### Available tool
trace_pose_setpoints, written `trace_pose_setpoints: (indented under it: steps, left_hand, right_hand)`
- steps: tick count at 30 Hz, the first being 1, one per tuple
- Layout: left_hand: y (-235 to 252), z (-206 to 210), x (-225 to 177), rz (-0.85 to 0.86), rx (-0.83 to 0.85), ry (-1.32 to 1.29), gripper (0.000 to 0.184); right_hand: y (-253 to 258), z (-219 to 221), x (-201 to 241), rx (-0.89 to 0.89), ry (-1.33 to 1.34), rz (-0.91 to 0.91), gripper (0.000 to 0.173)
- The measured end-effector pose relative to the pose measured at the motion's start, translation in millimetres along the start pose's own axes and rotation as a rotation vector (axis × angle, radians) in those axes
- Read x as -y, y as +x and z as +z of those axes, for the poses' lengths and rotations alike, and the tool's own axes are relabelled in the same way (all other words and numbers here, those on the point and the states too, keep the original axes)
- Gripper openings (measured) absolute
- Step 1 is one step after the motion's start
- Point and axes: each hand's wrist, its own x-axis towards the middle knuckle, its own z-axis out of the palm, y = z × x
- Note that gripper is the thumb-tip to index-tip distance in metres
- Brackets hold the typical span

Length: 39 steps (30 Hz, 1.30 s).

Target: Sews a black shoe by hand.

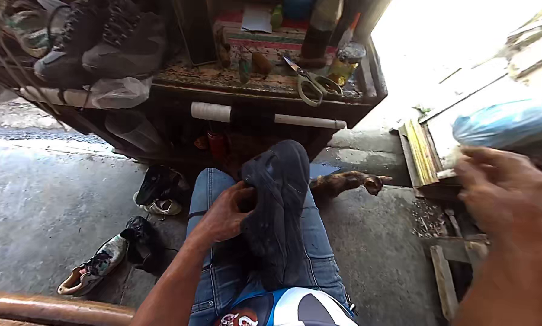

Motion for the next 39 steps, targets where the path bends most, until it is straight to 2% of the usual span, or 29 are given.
trace_pose_setpoints:
  steps: [4,7,10,13,16,18,20,22,25,27,29,32,34,38,39]
  left_hand:
    - [1.7,-0.4,-1.4,-0.003,-0.007,0.011,0.025]
    - [0.7,-0.7,-3.6,0.056,-0.006,0.063,0.018]
    - [-9.0,-13.2,3.9,0.088,-0.065,0.185,0.024]
    - [-28.3,-42.6,16.5,0.038,-0.224,0.443,0.037]
    - [-51.6,-97.2,35.3,-0.148,-0.444,0.805,0.053]
    - [-60.5,-113.5,39.0,-0.316,-0.502,0.883,0.053]
    - [-60.2,-104.7,29.1,-0.314,-0.479,0.879,0.045]
    - [-53.1,-80.4,11.7,-0.173,-0.450,0.778,0.042]
    - [-33.2,-37.1,3.5,0.062,-0.242,0.327,0.023]
    - [-18.0,-20.6,9.6,0.110,-0.121,0.132,0.018]
    - [-7.8,-15.6,13.5,0.086,-0.087,0.036,0.015]
    - [-1.7,-12.8,9.0,0.013,-0.079,-0.019,0.014]
    - [0.1,-8.3,6.4,-0.038,-0.137,-0.004,0.013]
    - [3.9,2.8,0.6,-0.091,-0.278,0.178,0.004]
    - [5.2,5.3,-0.5,-0.096,-0.301,0.243,0.010]
  right_hand:
    - [-14.5,68.6,103.7,0.237,0.266,-0.328,0.058]
    - [-20.1,115.6,148.3,0.494,0.400,-0.482,0.060]
    - [-19.7,150.7,152.3,0.590,0.392,-0.502,0.056]
    - [-20.6,154.2,154.4,0.651,0.427,-0.433,0.055]
    - [-20.0,153.5,155.3,0.675,0.438,-0.400,0.056]
    - [-19.5,154.2,157.8,0.674,0.402,-0.424,0.057]
    - [-17.6,155.4,159.8,0.673,0.378,-0.449,0.057]
    - [-15.7,157.5,160.7,0.687,0.393,-0.452,0.058]
    - [-13.1,156.4,160.9,0.738,0.421,-0.438,0.059]
    - [-9.6,153.8,161.1,0.774,0.408,-0.440,0.059]
    - [-7.1,150.6,158.9,0.793,0.419,-0.428,0.059]
    - [-6.5,150.0,156.8,0.817,0.482,-0.420,0.060]
    - [-7.4,153.4,157.0,0.782,0.501,-0.461,0.061]
    - [-9.1,159.2,159.1,0.728,0.437,-0.484,0.061]
    - [-9.4,160.4,159.3,0.721,0.430,-0.480,0.061]
